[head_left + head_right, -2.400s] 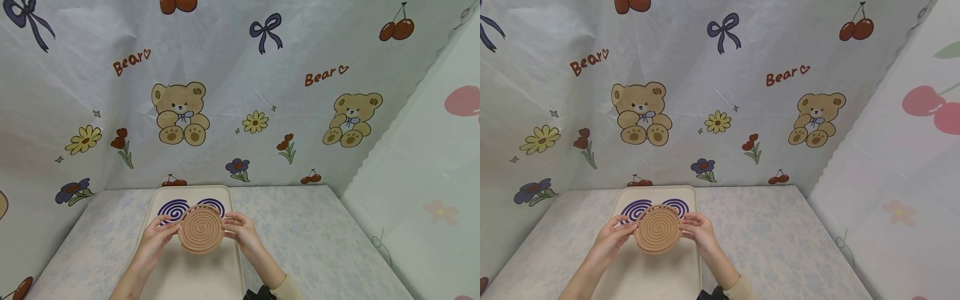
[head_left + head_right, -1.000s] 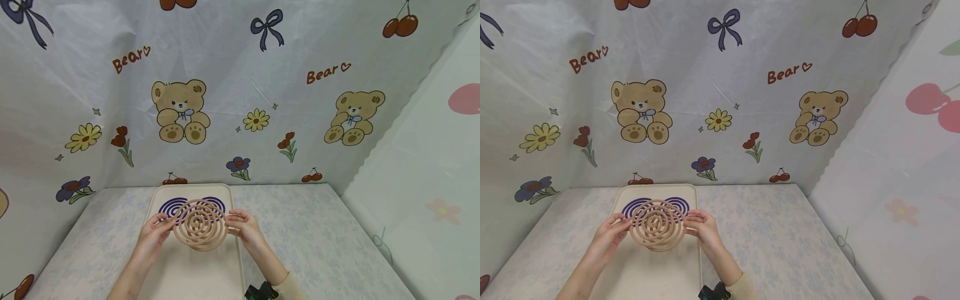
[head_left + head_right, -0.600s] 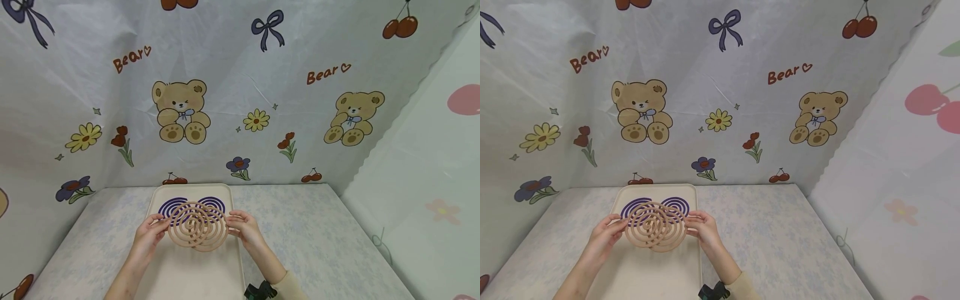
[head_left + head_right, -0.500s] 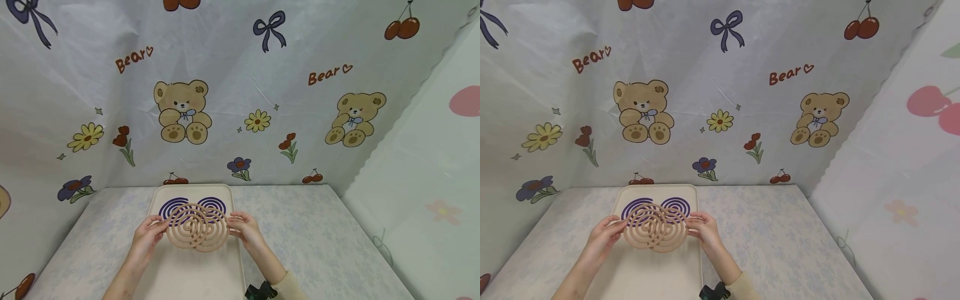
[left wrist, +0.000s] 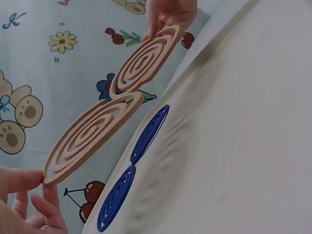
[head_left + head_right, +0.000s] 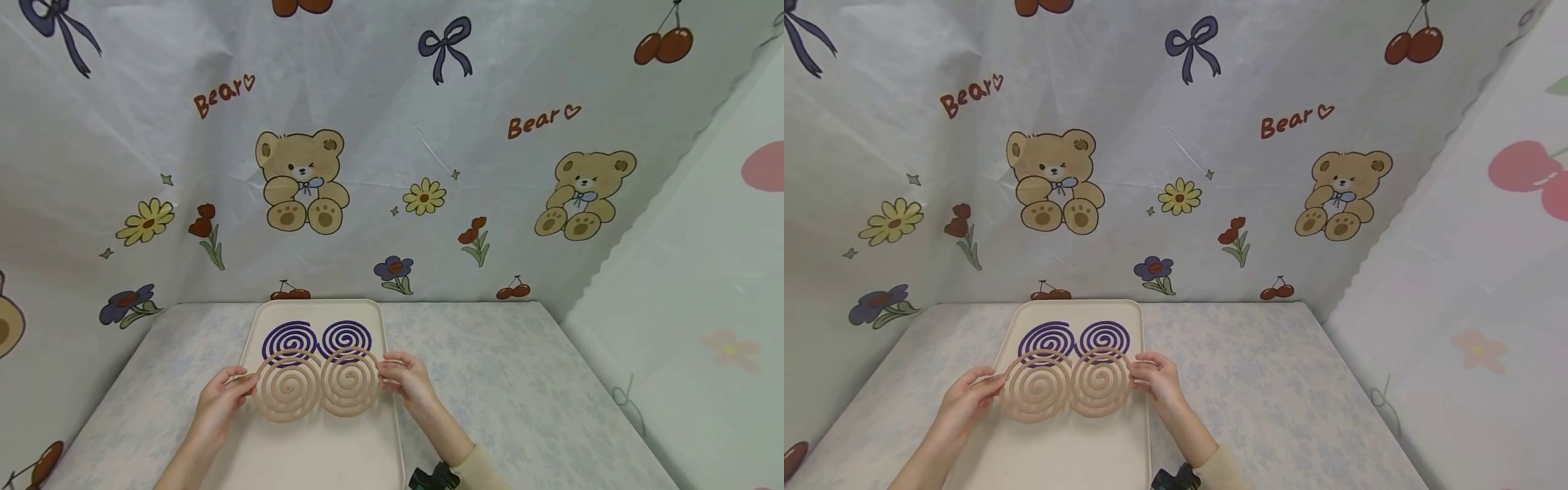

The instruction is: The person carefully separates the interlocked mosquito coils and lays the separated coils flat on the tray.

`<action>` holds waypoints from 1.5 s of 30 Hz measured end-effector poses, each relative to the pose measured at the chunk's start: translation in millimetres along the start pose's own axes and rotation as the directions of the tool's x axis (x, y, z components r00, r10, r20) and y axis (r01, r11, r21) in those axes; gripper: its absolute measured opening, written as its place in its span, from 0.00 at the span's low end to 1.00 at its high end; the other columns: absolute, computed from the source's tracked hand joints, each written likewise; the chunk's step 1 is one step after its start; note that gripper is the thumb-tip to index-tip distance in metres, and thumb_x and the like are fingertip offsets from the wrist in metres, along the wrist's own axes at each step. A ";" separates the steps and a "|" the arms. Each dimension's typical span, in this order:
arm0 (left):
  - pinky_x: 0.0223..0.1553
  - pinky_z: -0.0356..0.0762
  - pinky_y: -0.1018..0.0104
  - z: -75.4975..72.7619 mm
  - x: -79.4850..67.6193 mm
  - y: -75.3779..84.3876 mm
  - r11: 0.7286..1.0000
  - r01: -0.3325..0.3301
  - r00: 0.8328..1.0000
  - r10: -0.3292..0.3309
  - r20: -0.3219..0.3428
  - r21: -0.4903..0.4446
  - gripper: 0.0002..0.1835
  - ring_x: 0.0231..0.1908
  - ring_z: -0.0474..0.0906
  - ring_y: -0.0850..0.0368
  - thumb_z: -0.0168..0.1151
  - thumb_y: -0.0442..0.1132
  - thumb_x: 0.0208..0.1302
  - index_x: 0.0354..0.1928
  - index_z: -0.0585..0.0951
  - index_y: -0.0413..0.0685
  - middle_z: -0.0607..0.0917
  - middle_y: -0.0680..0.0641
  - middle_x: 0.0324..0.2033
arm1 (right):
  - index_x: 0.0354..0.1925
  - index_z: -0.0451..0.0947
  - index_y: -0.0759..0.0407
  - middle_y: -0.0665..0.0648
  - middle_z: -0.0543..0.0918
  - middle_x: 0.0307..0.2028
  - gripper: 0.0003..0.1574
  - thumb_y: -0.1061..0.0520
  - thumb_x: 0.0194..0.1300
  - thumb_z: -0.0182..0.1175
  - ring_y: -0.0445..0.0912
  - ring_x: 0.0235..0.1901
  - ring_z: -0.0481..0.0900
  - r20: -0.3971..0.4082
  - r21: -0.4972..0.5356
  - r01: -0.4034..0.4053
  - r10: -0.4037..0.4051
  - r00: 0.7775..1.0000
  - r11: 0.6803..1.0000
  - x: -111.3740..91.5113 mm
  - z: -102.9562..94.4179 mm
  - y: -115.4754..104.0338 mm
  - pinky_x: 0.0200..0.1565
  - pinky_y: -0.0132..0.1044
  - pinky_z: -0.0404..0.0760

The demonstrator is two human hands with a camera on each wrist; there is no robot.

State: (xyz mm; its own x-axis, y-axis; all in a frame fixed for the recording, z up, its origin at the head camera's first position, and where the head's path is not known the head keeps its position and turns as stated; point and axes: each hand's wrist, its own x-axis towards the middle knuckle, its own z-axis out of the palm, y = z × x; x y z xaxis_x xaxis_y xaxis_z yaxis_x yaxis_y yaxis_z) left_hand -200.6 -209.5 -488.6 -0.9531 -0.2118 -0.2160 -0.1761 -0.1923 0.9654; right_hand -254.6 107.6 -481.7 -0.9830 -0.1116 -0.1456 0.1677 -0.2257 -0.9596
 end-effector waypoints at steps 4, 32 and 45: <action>0.28 0.71 0.79 -5.9 -0.5 -4.6 0.999 -0.009 1.000 0.010 -0.021 0.049 0.14 0.25 0.78 0.75 0.61 0.33 0.63 0.29 0.75 0.66 0.83 0.67 0.24 | 0.44 0.73 0.71 0.46 0.84 0.24 0.15 0.74 0.56 0.56 0.36 0.27 0.81 -0.003 0.001 0.005 -0.005 1.000 1.000 0.0 -4.8 4.6 0.29 0.27 0.82; 0.30 0.75 0.81 -21.5 -3.4 -27.5 0.859 -0.140 0.973 0.212 -0.094 0.493 0.25 0.27 0.79 0.77 0.69 0.32 0.53 0.55 0.76 0.36 0.89 0.50 0.28 | 0.47 0.68 0.83 0.59 0.86 0.28 0.22 0.75 0.52 0.59 0.37 0.24 0.81 -0.001 -0.153 0.067 -0.068 0.998 0.986 -4.4 -6.3 29.6 0.27 0.27 0.82; 0.30 0.80 0.78 -26.1 -2.7 -24.5 0.860 -0.085 0.980 0.164 -0.115 0.504 0.19 0.25 0.83 0.67 0.56 0.34 0.66 0.56 0.76 0.31 0.89 0.42 0.32 | 0.46 0.72 0.82 0.70 0.86 0.31 0.21 0.72 0.54 0.61 0.39 0.24 0.84 -0.025 -0.270 0.114 -0.126 0.992 0.956 -3.1 -6.3 34.6 0.27 0.30 0.82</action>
State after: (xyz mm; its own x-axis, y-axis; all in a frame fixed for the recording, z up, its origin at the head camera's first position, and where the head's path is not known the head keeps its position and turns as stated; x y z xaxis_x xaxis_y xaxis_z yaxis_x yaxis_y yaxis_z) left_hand -187.3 -229.3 -515.4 -0.9344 -0.3492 -0.0703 -0.1947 0.3355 0.9217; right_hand -246.2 106.2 -515.9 -0.9979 -0.0582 -0.0297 0.0279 0.0323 -0.9991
